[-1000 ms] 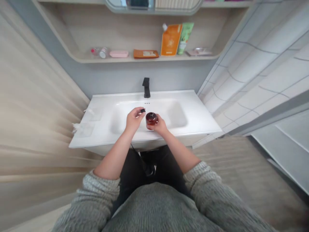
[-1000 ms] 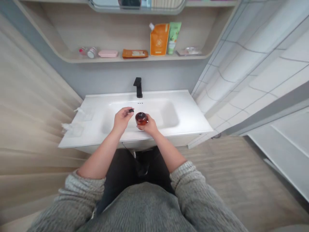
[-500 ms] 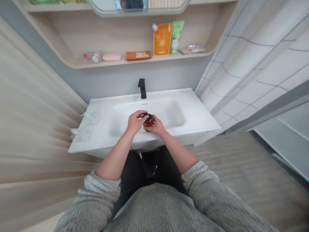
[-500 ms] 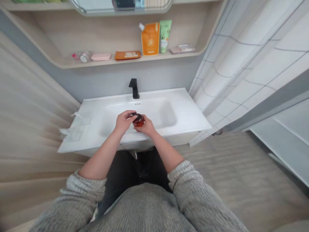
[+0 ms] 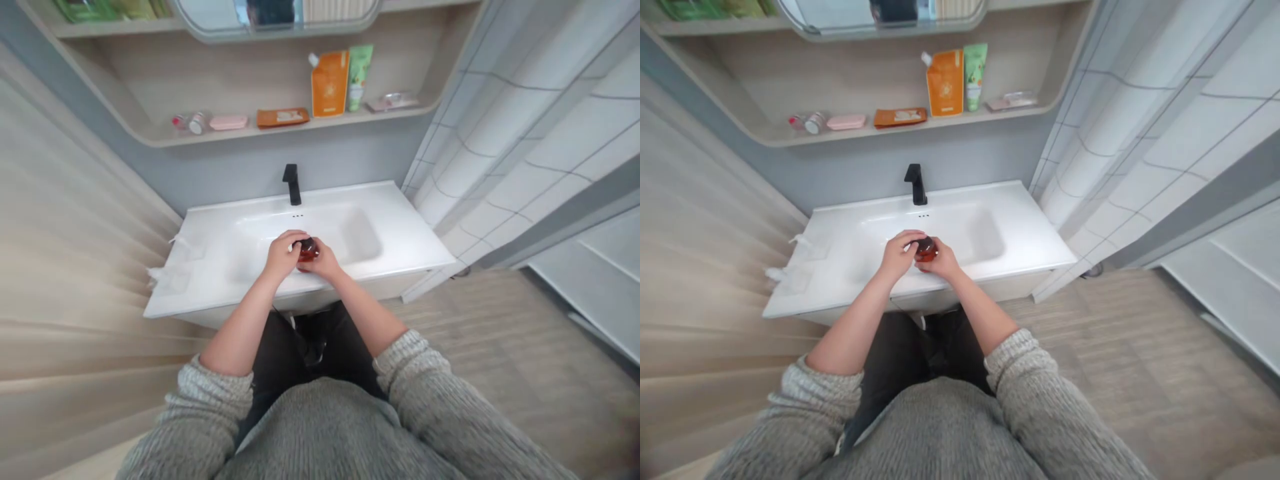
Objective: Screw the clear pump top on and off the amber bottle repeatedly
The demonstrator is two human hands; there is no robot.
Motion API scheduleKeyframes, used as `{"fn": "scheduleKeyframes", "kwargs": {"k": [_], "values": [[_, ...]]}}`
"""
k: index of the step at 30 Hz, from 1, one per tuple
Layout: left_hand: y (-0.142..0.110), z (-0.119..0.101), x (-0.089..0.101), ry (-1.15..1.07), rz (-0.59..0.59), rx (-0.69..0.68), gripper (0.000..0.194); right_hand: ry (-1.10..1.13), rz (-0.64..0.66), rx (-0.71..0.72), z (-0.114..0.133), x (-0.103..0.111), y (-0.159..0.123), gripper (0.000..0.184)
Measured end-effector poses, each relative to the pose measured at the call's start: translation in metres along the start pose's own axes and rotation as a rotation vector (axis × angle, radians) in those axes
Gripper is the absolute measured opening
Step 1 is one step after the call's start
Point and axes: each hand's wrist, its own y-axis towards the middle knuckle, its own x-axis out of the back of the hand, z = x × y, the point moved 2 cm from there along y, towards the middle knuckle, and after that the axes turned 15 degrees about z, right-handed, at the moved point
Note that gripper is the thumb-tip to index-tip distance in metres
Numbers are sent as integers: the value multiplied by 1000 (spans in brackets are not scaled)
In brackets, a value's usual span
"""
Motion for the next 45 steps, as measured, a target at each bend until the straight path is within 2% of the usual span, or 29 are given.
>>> {"fn": "scheduleKeyframes", "kwargs": {"k": [3, 6, 11, 13, 18, 20, 24, 32, 34, 37, 42, 43, 45], "values": [[2, -5, -4, 37, 40, 16, 25, -13, 7, 17, 0, 0, -1, 77], [3, -7, -2, 99, 14, 81, 22, 4, 47, 31, 4, 0, -3, 76], [-2, 8, 14, -139, 34, 80, 50, 6, 68, 31, 7, 0, -5, 77], [-5, 13, 18, -195, 30, 85, 56, 4, 85, 36, 7, -1, -5, 78], [-7, 9, 12, -55, 34, 82, 58, 27, 94, 42, 12, 0, -7, 72], [-6, 8, 11, -32, 23, 87, 55, 14, 83, 40, 12, 0, -7, 73], [-8, 11, 13, -134, 55, 73, 52, 7, 84, 36, 9, 0, -7, 77], [-12, 9, 4, 37, -90, 112, 37, 29, 117, 47, 14, -1, -8, 71], [-9, 10, 3, 38, -79, 119, 33, 38, 121, 46, 12, -1, -8, 73], [-8, 14, 5, 16, -44, 115, 37, 65, 152, 54, 8, -2, -7, 78], [-31, 34, 17, 55, -19, 74, 49, 48, 153, 40, 2, -1, -5, 87], [-40, 41, 20, 118, -16, 96, 50, 39, 144, 35, 1, 0, -5, 89], [-58, 57, 25, 311, 4, 233, 49, 19, 139, 17, 0, 1, -4, 88]]}}
